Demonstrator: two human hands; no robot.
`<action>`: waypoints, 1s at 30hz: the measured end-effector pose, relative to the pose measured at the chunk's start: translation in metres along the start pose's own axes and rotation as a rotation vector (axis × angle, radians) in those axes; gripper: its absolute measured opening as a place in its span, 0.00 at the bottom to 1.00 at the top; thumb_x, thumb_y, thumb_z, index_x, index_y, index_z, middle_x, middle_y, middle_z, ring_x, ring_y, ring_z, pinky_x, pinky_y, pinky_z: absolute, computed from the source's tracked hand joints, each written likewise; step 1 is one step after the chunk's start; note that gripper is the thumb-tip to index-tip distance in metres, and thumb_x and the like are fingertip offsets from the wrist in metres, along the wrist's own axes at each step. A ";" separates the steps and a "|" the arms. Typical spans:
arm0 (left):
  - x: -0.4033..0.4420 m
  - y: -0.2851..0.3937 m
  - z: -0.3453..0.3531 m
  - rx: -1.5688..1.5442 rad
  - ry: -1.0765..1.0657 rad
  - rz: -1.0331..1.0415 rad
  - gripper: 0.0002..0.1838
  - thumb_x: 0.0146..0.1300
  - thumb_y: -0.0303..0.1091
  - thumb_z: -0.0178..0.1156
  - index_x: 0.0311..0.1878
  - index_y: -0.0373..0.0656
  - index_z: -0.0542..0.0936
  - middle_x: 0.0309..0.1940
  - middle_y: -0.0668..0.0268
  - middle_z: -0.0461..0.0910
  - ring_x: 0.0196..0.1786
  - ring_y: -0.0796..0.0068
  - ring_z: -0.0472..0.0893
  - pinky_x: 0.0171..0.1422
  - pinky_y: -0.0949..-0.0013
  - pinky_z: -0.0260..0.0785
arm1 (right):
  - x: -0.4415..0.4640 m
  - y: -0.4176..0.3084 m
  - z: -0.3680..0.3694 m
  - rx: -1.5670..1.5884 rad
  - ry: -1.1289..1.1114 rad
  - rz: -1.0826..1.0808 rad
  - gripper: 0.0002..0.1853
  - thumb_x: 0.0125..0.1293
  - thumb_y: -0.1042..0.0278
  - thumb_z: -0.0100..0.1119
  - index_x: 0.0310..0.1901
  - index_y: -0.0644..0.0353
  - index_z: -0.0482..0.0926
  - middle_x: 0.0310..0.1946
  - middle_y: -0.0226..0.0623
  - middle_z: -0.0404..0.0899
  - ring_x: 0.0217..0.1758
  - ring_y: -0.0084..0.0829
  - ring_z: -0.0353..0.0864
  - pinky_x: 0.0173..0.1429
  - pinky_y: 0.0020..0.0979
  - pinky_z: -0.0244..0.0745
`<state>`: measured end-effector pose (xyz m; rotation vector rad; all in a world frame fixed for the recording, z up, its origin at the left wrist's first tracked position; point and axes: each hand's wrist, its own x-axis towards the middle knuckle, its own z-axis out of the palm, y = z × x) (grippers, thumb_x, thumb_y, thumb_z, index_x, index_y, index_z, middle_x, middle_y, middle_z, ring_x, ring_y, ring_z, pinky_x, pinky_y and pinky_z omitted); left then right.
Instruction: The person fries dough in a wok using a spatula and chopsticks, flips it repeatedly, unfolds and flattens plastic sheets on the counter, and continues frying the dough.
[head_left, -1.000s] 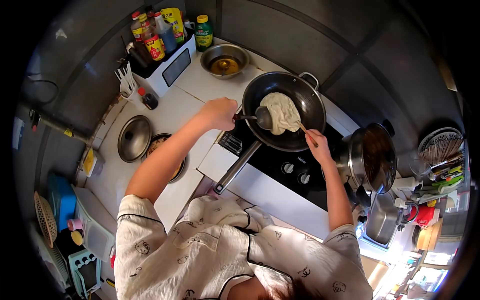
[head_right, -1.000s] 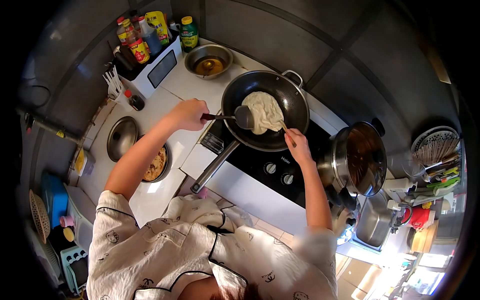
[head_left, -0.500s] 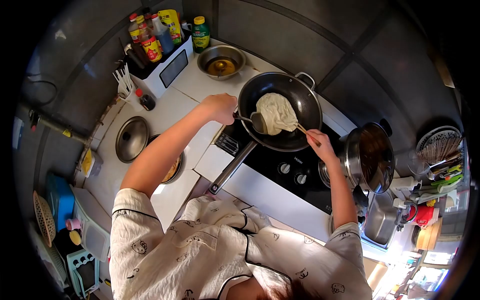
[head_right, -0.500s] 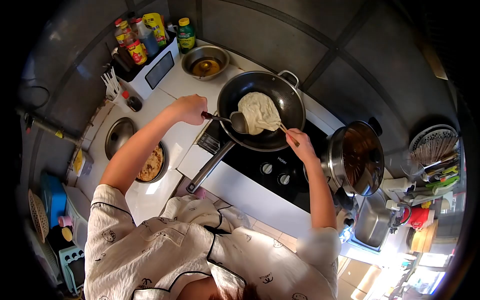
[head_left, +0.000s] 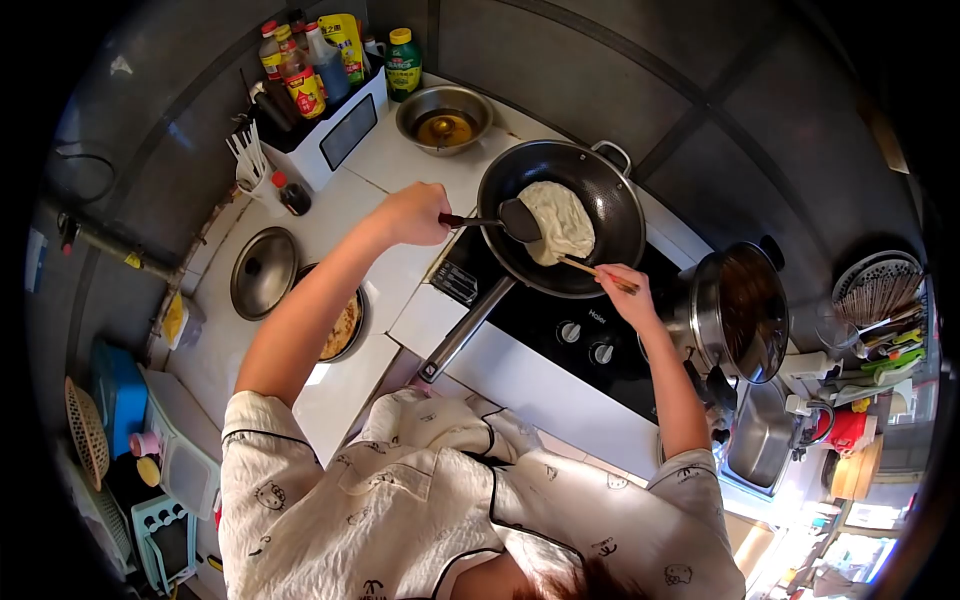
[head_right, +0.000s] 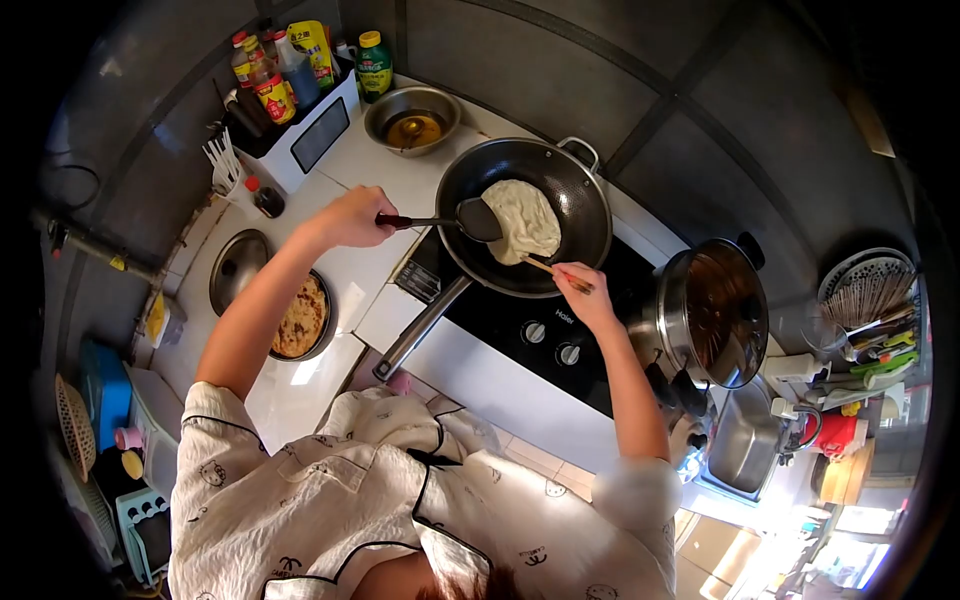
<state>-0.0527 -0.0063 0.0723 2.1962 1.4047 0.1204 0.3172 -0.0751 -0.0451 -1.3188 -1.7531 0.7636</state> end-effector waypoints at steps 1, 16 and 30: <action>0.000 -0.002 0.003 -0.019 0.020 0.005 0.11 0.48 0.30 0.56 0.35 0.41 0.82 0.23 0.55 0.79 0.29 0.60 0.79 0.35 0.63 0.70 | -0.001 0.004 0.004 -0.005 0.014 -0.013 0.07 0.59 0.76 0.58 0.38 0.68 0.79 0.32 0.39 0.80 0.30 0.22 0.77 0.36 0.20 0.70; -0.007 0.002 0.012 0.032 0.013 0.038 0.11 0.48 0.29 0.56 0.35 0.44 0.83 0.24 0.56 0.79 0.30 0.57 0.78 0.36 0.62 0.70 | -0.008 -0.031 0.006 0.011 0.119 0.072 0.07 0.57 0.75 0.58 0.36 0.69 0.79 0.29 0.41 0.80 0.29 0.26 0.80 0.36 0.22 0.73; 0.004 0.044 0.051 0.263 0.114 0.124 0.06 0.46 0.29 0.57 0.29 0.42 0.79 0.25 0.57 0.78 0.34 0.55 0.79 0.37 0.56 0.72 | -0.002 0.003 0.010 -0.028 0.279 0.093 0.08 0.58 0.74 0.58 0.37 0.69 0.79 0.31 0.40 0.81 0.32 0.25 0.81 0.39 0.22 0.73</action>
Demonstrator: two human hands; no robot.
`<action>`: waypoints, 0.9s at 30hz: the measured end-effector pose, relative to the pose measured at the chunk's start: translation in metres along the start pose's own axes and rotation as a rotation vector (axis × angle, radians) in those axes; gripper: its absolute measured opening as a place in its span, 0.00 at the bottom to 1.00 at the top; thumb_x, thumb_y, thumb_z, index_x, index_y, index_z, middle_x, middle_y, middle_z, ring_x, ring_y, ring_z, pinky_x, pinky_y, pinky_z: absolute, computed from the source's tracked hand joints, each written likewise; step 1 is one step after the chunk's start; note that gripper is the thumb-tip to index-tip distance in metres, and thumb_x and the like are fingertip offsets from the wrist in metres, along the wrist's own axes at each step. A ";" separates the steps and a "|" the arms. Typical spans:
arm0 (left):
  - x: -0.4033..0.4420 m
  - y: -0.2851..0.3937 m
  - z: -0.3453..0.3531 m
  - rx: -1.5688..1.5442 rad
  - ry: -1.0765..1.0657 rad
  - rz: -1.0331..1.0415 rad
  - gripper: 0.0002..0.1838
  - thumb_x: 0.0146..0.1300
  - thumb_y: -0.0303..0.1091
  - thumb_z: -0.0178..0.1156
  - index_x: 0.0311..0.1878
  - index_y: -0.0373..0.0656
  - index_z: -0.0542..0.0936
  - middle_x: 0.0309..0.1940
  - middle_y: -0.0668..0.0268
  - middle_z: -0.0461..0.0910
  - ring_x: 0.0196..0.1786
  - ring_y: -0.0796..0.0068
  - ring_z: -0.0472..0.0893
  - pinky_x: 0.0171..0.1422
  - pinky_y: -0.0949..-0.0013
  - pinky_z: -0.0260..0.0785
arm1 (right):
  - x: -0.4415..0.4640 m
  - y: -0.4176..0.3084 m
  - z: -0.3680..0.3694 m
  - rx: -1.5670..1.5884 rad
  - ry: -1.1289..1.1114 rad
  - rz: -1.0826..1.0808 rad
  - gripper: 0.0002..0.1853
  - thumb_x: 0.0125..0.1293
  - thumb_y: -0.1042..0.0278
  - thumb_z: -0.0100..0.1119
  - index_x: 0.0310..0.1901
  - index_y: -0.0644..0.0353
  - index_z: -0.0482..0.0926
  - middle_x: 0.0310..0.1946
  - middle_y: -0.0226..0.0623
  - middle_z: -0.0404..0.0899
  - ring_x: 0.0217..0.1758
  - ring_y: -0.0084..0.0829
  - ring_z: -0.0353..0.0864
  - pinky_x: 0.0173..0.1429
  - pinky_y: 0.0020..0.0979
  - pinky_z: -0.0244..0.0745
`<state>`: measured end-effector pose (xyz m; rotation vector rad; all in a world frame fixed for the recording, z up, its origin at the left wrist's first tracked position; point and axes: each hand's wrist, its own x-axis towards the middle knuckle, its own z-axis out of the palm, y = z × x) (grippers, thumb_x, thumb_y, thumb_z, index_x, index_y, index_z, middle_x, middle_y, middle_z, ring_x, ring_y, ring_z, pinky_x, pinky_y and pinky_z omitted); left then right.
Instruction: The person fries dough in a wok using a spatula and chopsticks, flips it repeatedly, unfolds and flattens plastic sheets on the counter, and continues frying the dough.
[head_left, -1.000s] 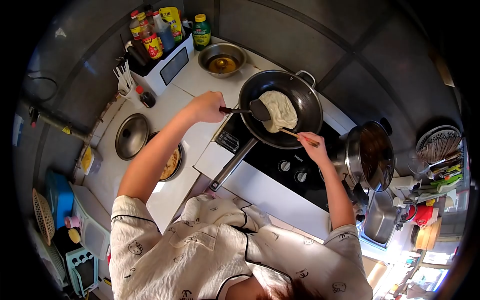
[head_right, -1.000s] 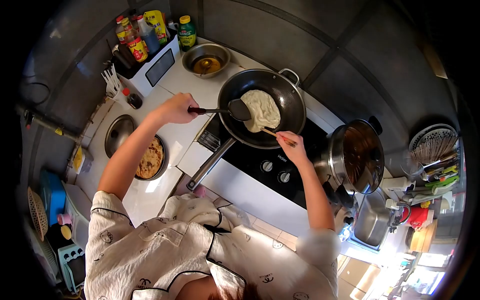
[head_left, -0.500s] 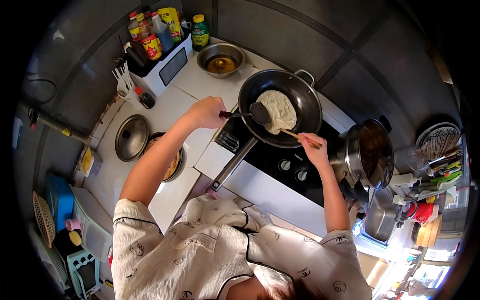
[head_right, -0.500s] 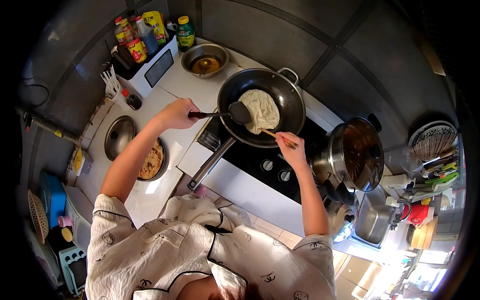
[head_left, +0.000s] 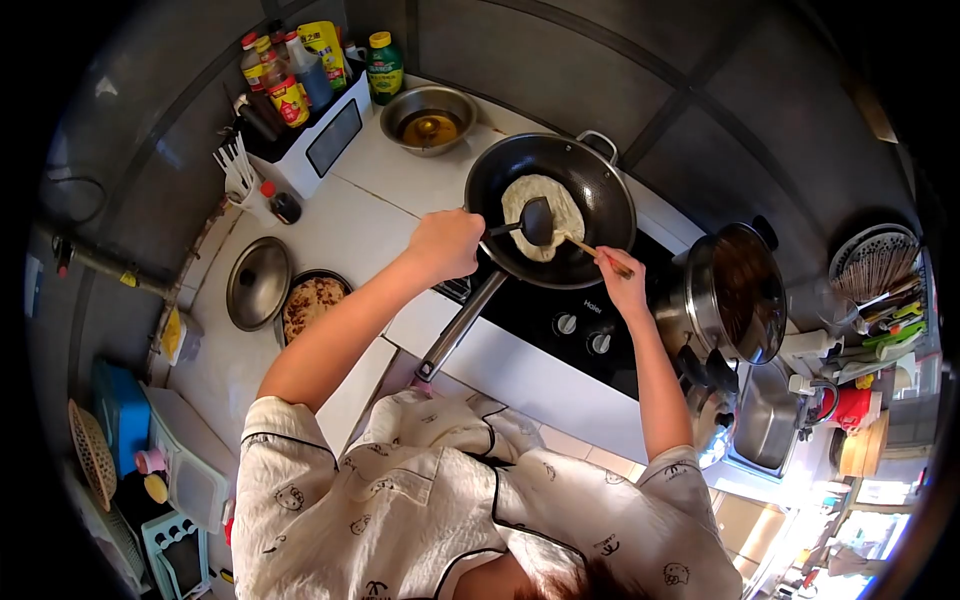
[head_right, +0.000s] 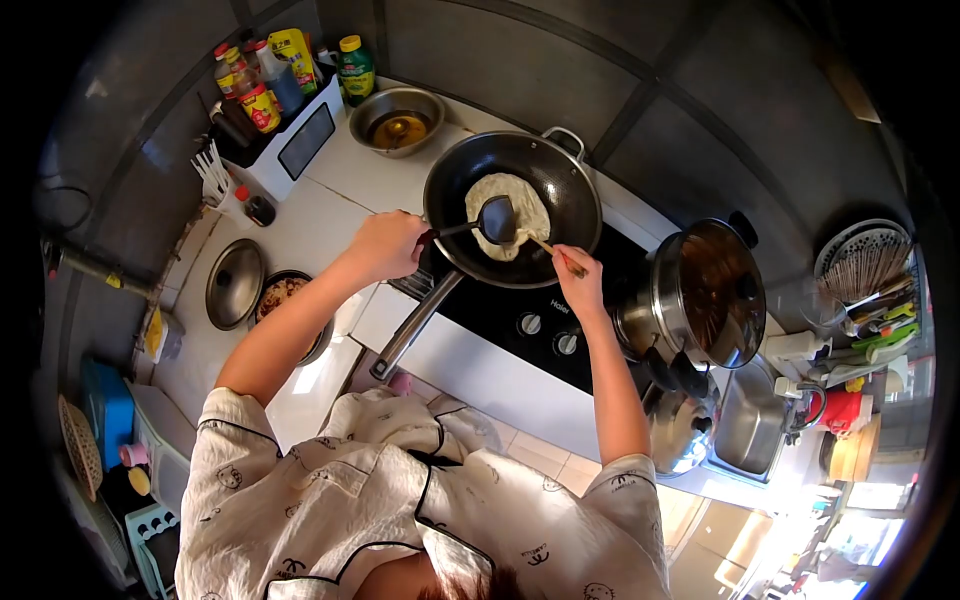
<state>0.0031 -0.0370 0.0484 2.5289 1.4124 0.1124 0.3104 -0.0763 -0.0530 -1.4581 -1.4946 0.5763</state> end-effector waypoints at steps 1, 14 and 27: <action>0.001 0.001 0.002 0.020 0.006 0.006 0.06 0.46 0.29 0.57 0.30 0.42 0.79 0.25 0.57 0.78 0.34 0.55 0.79 0.37 0.56 0.72 | 0.003 0.002 0.000 0.032 0.012 0.022 0.08 0.58 0.74 0.58 0.37 0.69 0.79 0.31 0.40 0.81 0.32 0.25 0.81 0.39 0.22 0.73; -0.005 0.019 0.006 0.047 -0.020 0.020 0.06 0.44 0.27 0.57 0.28 0.40 0.78 0.24 0.56 0.78 0.30 0.54 0.79 0.34 0.57 0.72 | 0.015 -0.010 -0.005 0.057 0.061 0.261 0.13 0.60 0.64 0.57 0.38 0.67 0.81 0.26 0.39 0.83 0.31 0.24 0.83 0.40 0.22 0.75; -0.011 -0.009 -0.006 -0.018 0.056 -0.047 0.06 0.44 0.28 0.57 0.28 0.41 0.79 0.25 0.57 0.78 0.33 0.56 0.78 0.36 0.57 0.72 | -0.023 -0.029 -0.002 -0.167 -0.303 -0.185 0.08 0.59 0.74 0.57 0.37 0.69 0.78 0.33 0.46 0.78 0.31 0.35 0.79 0.37 0.26 0.70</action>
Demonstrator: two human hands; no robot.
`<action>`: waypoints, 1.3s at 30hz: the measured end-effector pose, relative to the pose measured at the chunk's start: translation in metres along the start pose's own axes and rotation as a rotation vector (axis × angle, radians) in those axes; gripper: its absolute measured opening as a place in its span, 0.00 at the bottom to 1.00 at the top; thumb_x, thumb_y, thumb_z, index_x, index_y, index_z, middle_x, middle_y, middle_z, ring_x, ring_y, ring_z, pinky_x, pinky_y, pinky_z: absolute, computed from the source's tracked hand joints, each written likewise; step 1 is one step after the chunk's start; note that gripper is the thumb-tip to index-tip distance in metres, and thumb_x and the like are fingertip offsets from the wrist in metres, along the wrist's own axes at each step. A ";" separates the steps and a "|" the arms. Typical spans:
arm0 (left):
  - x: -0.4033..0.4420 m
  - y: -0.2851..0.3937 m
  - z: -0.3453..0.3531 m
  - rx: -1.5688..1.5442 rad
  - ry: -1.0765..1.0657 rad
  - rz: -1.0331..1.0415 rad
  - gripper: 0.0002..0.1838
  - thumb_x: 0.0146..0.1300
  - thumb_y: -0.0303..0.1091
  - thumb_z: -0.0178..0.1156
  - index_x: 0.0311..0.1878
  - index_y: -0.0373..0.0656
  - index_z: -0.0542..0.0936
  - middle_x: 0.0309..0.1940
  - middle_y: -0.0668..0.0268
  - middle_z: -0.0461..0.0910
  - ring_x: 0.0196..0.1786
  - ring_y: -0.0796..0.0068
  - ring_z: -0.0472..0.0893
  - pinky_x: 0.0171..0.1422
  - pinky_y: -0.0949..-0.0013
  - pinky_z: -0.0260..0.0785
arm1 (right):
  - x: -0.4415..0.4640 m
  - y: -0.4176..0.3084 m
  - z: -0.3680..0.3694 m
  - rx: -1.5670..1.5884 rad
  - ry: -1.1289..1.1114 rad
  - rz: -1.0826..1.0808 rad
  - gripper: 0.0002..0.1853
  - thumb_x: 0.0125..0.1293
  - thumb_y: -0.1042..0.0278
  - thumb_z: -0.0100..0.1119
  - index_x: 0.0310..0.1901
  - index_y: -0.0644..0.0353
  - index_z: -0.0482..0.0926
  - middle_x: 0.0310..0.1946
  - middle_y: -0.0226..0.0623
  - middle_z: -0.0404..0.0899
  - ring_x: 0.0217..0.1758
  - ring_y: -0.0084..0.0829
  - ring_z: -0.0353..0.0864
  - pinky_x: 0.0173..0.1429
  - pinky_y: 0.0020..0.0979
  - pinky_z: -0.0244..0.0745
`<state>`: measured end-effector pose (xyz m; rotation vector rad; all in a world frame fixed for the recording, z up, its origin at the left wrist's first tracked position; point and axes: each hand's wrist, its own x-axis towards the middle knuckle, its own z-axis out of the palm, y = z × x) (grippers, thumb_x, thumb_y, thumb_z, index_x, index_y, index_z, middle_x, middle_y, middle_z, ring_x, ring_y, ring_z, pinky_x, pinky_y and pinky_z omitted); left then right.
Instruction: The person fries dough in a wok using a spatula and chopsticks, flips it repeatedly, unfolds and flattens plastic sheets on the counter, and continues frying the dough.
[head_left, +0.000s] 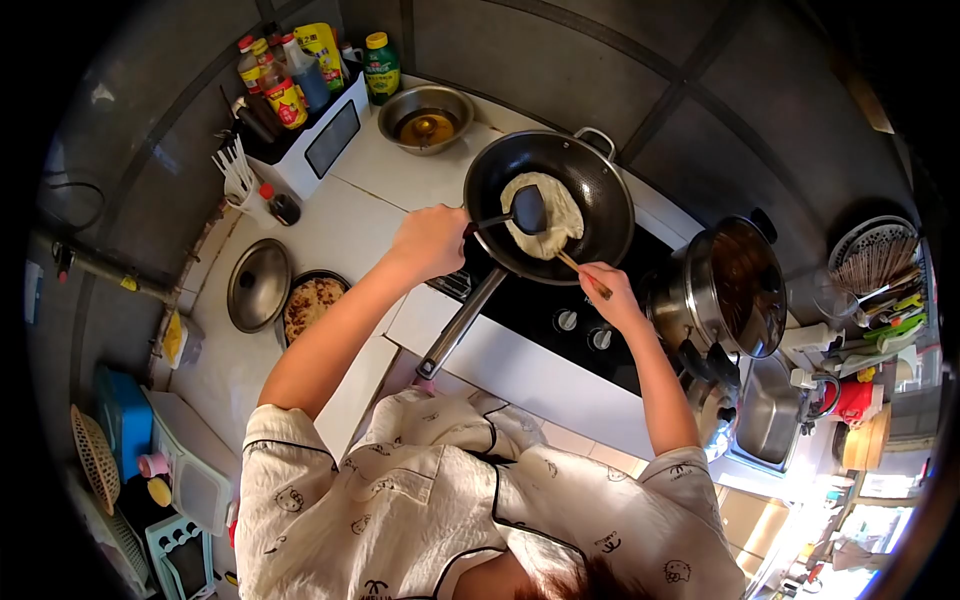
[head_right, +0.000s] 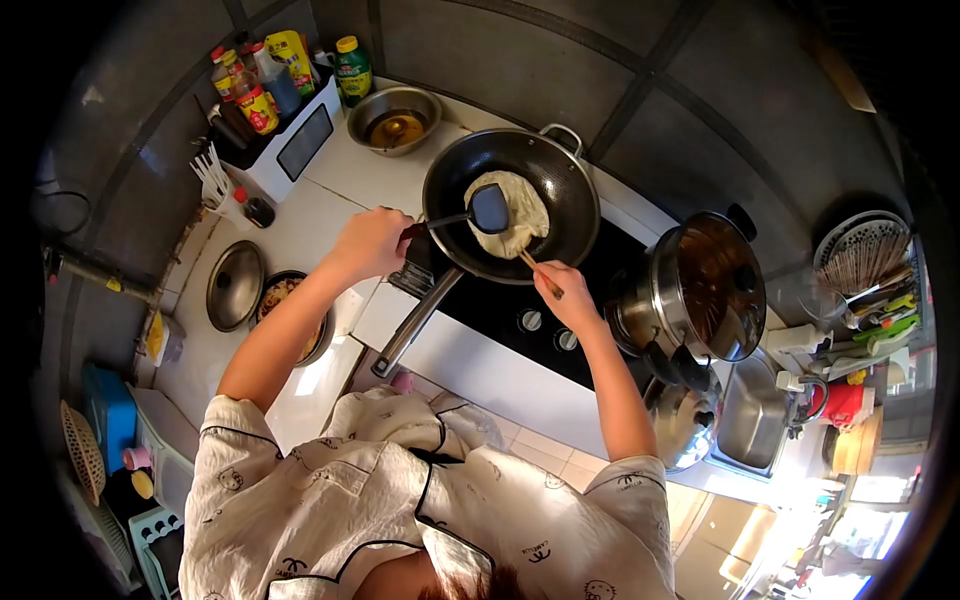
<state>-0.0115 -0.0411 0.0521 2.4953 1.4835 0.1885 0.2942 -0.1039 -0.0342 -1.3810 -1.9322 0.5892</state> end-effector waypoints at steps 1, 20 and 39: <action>-0.001 -0.002 -0.003 -0.030 0.006 -0.009 0.05 0.44 0.28 0.56 0.27 0.41 0.79 0.25 0.57 0.78 0.33 0.56 0.78 0.36 0.57 0.72 | 0.000 -0.006 -0.003 0.025 -0.013 0.035 0.08 0.58 0.74 0.57 0.37 0.69 0.78 0.31 0.45 0.79 0.30 0.34 0.79 0.36 0.25 0.70; -0.003 -0.015 -0.012 -0.049 0.004 -0.100 0.06 0.43 0.28 0.57 0.27 0.39 0.79 0.24 0.53 0.78 0.33 0.54 0.79 0.38 0.57 0.72 | 0.017 0.010 -0.009 0.097 0.189 0.085 0.07 0.58 0.74 0.57 0.37 0.68 0.79 0.29 0.41 0.78 0.27 0.27 0.77 0.35 0.23 0.70; -0.003 -0.023 -0.023 -0.072 -0.083 -0.168 0.08 0.44 0.29 0.56 0.29 0.42 0.81 0.25 0.56 0.79 0.33 0.56 0.79 0.37 0.59 0.71 | 0.037 0.045 -0.027 -0.114 -0.068 -0.043 0.10 0.59 0.74 0.56 0.42 0.69 0.77 0.40 0.45 0.78 0.41 0.44 0.78 0.46 0.30 0.71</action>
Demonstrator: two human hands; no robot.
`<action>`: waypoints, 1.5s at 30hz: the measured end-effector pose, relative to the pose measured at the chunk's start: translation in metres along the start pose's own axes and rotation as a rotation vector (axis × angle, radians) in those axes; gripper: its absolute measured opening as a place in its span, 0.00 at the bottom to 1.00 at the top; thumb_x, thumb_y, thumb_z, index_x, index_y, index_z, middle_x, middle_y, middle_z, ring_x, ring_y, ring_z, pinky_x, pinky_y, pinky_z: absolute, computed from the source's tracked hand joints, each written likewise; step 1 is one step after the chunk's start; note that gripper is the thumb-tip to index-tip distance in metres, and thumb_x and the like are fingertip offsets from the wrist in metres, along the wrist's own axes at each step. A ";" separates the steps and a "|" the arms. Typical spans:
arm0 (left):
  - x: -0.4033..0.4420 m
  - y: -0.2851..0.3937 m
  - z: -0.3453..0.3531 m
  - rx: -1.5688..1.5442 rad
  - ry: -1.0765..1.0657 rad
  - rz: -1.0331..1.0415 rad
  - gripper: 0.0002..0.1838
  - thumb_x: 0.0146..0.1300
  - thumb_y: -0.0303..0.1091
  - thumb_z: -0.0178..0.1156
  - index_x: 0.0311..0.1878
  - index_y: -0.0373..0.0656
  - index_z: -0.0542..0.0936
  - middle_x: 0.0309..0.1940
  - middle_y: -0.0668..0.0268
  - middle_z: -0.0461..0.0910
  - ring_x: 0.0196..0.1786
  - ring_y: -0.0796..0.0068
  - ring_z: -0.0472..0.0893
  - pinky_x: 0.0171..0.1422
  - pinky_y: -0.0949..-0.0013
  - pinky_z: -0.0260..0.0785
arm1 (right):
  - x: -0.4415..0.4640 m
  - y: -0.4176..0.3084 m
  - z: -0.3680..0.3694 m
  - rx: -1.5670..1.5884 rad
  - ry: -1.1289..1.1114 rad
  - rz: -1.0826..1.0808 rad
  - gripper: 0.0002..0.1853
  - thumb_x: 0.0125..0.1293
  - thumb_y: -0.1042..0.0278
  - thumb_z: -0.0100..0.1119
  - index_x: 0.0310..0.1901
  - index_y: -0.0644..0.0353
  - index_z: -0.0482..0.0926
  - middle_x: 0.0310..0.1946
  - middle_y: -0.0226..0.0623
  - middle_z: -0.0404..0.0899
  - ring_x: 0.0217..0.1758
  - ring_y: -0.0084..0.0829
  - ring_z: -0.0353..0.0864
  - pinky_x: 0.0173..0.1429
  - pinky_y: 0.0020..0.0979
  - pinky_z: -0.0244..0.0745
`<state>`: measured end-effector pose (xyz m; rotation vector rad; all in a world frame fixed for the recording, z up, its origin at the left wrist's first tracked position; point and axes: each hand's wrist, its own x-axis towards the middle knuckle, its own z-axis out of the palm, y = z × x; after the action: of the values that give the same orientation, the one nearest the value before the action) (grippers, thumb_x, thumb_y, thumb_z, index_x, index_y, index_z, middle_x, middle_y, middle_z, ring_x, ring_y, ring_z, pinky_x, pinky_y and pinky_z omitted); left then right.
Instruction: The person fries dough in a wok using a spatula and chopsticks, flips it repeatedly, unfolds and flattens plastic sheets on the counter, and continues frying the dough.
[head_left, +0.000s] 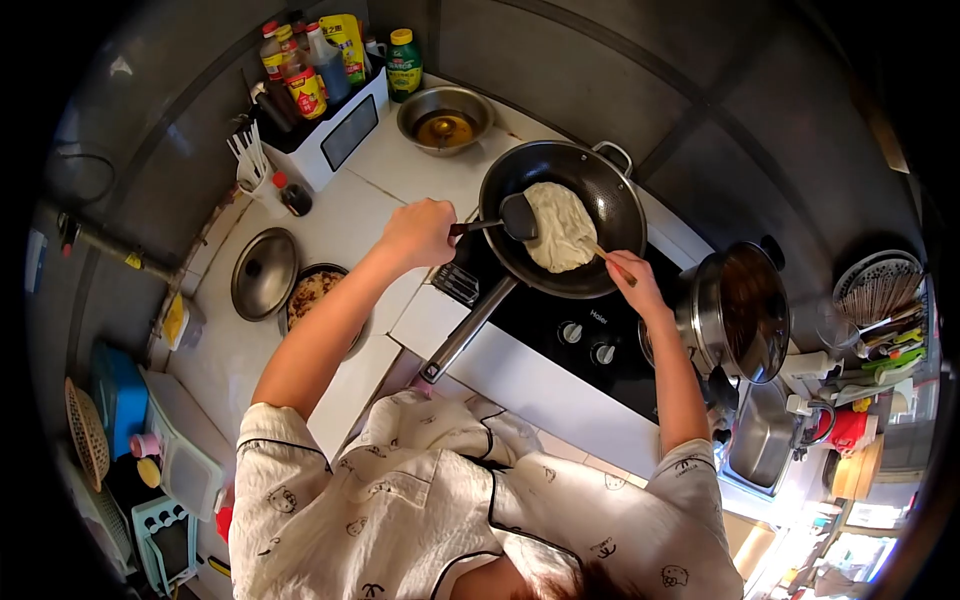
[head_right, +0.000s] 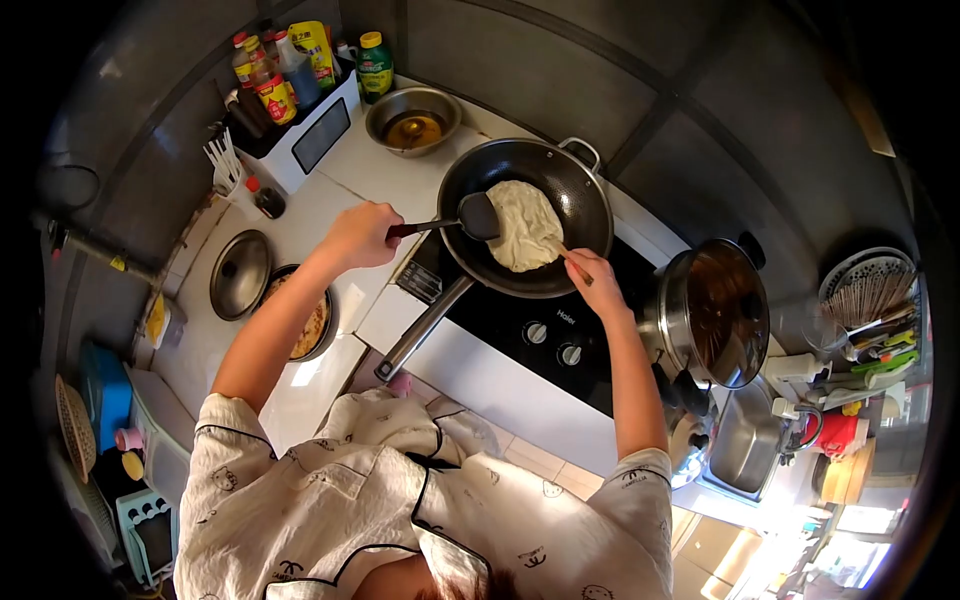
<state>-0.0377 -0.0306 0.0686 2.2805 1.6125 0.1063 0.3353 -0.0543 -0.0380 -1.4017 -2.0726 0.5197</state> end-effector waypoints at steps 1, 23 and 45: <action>-0.002 0.000 -0.001 -0.009 -0.027 -0.013 0.09 0.44 0.29 0.57 0.30 0.41 0.81 0.26 0.56 0.79 0.34 0.56 0.79 0.38 0.60 0.72 | 0.001 0.001 -0.005 -0.004 -0.006 -0.003 0.10 0.59 0.75 0.56 0.42 0.69 0.77 0.40 0.45 0.77 0.41 0.46 0.77 0.46 0.31 0.72; 0.039 0.008 0.009 0.046 -0.085 0.055 0.09 0.44 0.31 0.56 0.30 0.47 0.83 0.27 0.61 0.80 0.36 0.59 0.79 0.36 0.61 0.71 | 0.007 -0.018 0.000 0.149 0.046 0.004 0.10 0.60 0.73 0.56 0.41 0.70 0.77 0.37 0.44 0.78 0.38 0.36 0.79 0.44 0.26 0.71; 0.046 -0.003 -0.007 0.034 -0.160 0.071 0.10 0.44 0.32 0.57 0.31 0.47 0.84 0.26 0.59 0.80 0.35 0.58 0.79 0.36 0.60 0.71 | -0.004 -0.030 -0.002 0.072 -0.103 -0.031 0.10 0.60 0.74 0.55 0.42 0.68 0.77 0.38 0.43 0.78 0.37 0.40 0.78 0.42 0.27 0.71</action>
<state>-0.0265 0.0148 0.0680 2.3080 1.4644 -0.0851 0.3167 -0.0686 -0.0194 -1.3253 -2.1305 0.6590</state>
